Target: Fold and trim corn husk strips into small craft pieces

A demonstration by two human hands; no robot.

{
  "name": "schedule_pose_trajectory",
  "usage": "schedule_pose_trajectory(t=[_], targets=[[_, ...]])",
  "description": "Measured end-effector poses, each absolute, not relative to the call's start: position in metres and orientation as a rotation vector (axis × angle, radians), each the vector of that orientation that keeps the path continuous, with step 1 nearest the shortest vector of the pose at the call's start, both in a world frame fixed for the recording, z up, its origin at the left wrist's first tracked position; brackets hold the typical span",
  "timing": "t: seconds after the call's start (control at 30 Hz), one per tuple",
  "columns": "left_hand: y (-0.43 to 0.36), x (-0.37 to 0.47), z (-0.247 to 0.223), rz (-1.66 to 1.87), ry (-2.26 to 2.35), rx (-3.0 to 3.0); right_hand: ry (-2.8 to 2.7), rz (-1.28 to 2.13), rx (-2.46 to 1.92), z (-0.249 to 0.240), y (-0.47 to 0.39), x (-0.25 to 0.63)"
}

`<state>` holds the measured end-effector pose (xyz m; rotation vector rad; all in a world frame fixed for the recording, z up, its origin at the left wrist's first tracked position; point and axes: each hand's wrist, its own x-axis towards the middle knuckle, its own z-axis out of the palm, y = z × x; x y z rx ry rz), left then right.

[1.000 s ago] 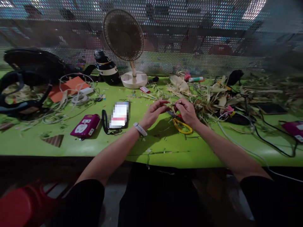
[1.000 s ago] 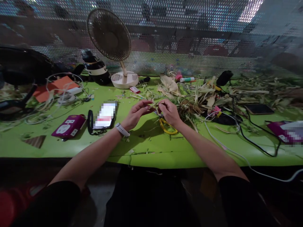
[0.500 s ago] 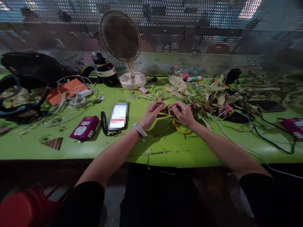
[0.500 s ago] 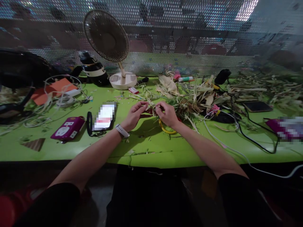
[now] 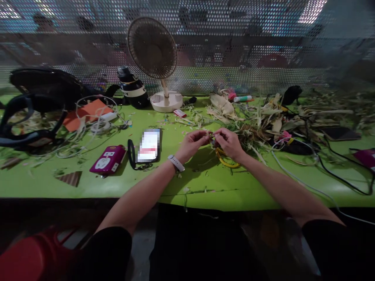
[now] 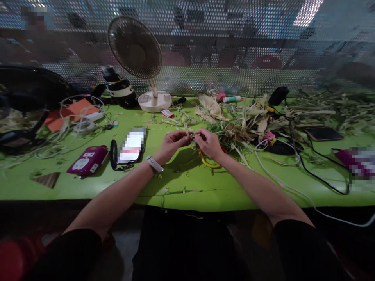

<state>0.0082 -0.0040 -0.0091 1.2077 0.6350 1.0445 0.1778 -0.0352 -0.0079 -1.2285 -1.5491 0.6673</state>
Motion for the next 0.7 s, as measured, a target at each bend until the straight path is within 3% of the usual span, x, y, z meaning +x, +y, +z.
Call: schedule_pose_trajectory(t=[0.43,0.57,0.7], targets=[[-0.006,0.013,-0.010,1.030,0.590,1.263,-1.665,0.683,-1.290,-0.002,-0.039,0.179],[-0.021,0.007,0.011,1.056,0.431,1.342,-1.517,0.672,-1.346,0.005,-0.036,0.184],[-0.040,-0.004,0.043,0.788,0.199,1.338,-1.683,0.784,-1.426,0.019,-0.021,0.180]])
